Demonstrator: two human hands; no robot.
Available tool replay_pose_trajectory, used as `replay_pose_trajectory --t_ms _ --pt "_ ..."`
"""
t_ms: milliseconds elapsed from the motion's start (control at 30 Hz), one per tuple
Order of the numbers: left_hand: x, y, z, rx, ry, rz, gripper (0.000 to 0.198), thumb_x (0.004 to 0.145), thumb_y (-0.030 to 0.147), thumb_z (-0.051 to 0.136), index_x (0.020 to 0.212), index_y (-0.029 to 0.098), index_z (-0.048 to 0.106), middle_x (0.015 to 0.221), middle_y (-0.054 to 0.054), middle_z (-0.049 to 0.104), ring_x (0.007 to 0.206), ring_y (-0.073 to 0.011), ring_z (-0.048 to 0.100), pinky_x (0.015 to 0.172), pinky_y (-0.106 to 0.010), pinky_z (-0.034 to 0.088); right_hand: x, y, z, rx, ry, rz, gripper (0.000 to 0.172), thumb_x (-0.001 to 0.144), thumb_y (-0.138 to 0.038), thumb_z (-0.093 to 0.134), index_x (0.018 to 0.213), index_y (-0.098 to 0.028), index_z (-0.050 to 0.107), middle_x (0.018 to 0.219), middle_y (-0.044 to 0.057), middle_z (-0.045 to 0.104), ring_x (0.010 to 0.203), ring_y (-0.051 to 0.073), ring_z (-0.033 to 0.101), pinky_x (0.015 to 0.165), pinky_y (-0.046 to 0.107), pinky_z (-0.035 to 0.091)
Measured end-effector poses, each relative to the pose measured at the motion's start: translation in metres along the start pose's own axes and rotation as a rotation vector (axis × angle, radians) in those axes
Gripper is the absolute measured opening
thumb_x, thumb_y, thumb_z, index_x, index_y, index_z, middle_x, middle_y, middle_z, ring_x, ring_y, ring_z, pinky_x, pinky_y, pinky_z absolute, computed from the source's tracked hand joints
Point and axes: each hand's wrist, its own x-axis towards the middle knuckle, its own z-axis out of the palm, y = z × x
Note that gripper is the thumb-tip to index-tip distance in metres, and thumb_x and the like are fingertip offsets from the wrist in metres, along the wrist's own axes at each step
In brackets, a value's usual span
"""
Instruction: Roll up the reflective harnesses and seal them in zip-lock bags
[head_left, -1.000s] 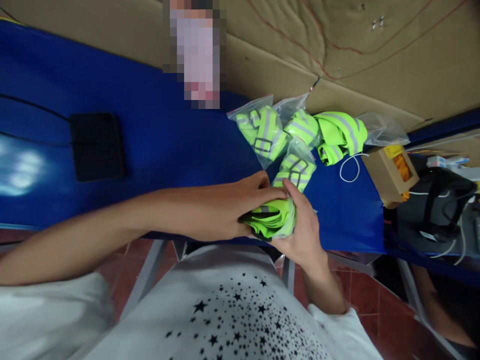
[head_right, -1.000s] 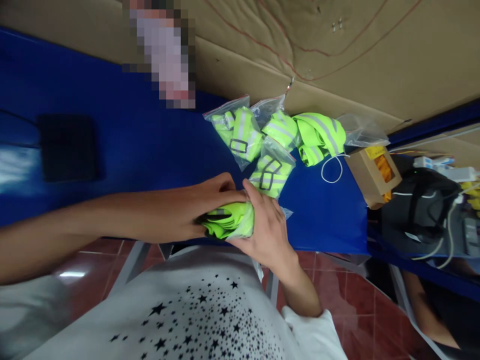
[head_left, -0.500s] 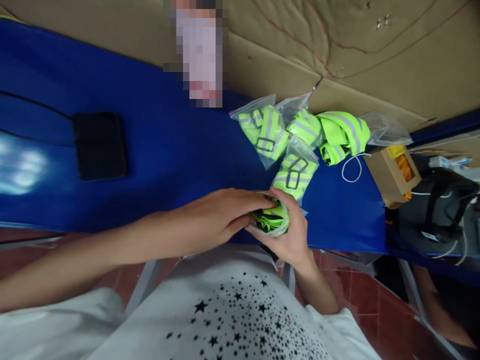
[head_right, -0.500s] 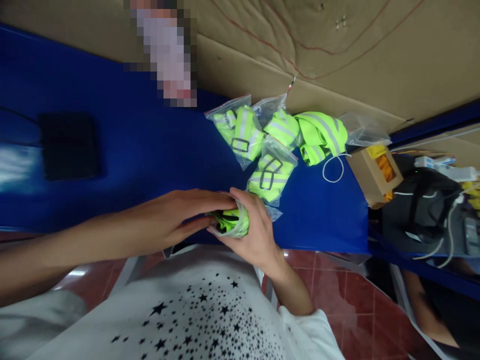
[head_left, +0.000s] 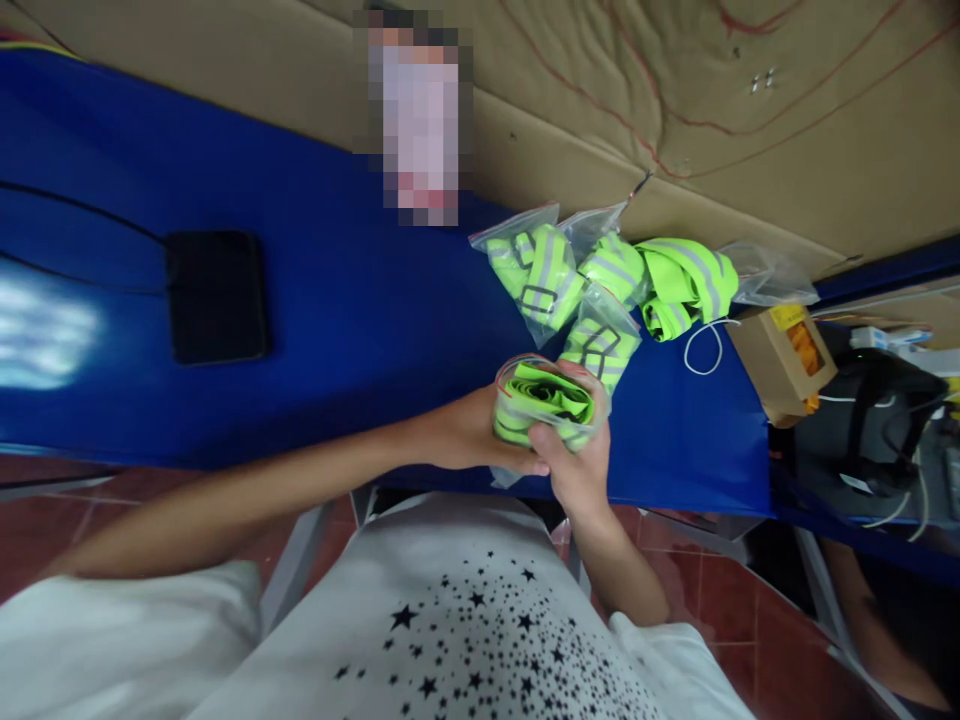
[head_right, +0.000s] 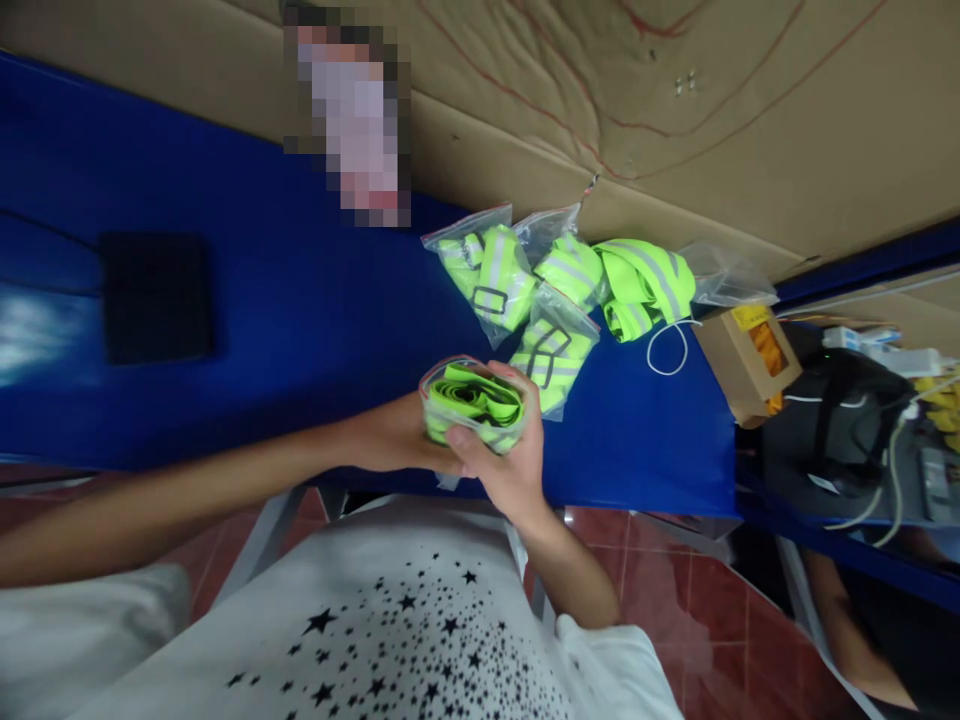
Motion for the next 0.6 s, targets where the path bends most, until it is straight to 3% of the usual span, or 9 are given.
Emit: replay_pose_trajectory --t_ms 100,167,267,400,500,600 --pt "0.003 -0.002 -0.014 -0.075 -0.163 -0.087 0.069 0.074 0.031 0.087 0.136 0.023 0.059 0.133 -0.013 0.069 0.123 -0.0286 0.066 0.104 -0.043 0.054 0.002 0.007 -0.006 0.035 -0.152 0.006 0.074 0.095 -0.070 0.049 0.154 -0.029 0.032 0.148 0.015 0.054 0.134 0.031 0.058 0.103 0.054 0.056" --pt "0.002 0.000 -0.021 -0.098 -0.173 -0.086 0.081 0.071 0.030 0.090 0.143 0.025 0.054 0.142 -0.013 0.064 0.131 -0.0298 0.061 0.109 -0.044 0.051 0.003 0.008 -0.012 0.026 -0.159 0.036 0.068 0.100 -0.065 0.041 0.157 -0.030 0.030 0.155 0.015 0.048 0.139 0.031 0.055 0.105 0.055 0.055" --pt "0.001 -0.004 -0.022 -0.169 0.045 -0.005 0.114 0.063 0.036 0.096 0.157 0.031 0.032 0.155 -0.015 0.049 0.142 -0.0318 0.051 0.115 -0.047 0.045 0.004 0.003 -0.014 -0.046 -0.045 0.080 0.057 0.101 -0.056 0.049 0.151 -0.031 0.040 0.154 0.012 0.050 0.139 0.029 0.055 0.109 0.053 0.052" --pt "0.000 -0.013 -0.020 -0.214 0.228 0.007 0.119 0.063 0.044 0.095 0.158 0.035 0.025 0.153 -0.015 0.048 0.143 -0.0310 0.048 0.116 -0.046 0.043 0.009 -0.004 -0.002 -0.098 0.169 0.147 0.044 0.097 -0.047 0.060 0.136 -0.029 0.049 0.126 0.009 0.062 0.116 0.025 0.066 0.101 0.047 0.056" --pt "-0.002 -0.013 -0.022 -0.243 0.205 -0.057 0.112 0.064 0.043 0.095 0.156 0.033 0.033 0.153 -0.015 0.051 0.141 -0.0313 0.051 0.113 -0.046 0.045 0.015 -0.004 0.008 -0.088 0.221 0.137 0.045 0.097 -0.045 0.060 0.138 -0.030 0.047 0.119 0.008 0.060 0.113 0.023 0.065 0.099 0.044 0.056" --pt "-0.004 -0.006 -0.029 -0.296 0.175 -0.113 0.082 0.070 0.046 0.091 0.141 0.023 0.058 0.141 -0.013 0.063 0.132 -0.0310 0.058 0.109 -0.045 0.047 0.022 -0.001 0.007 -0.081 0.145 0.124 0.045 0.099 -0.049 0.055 0.140 -0.029 0.049 0.117 0.009 0.062 0.107 0.024 0.067 0.092 0.042 0.058"
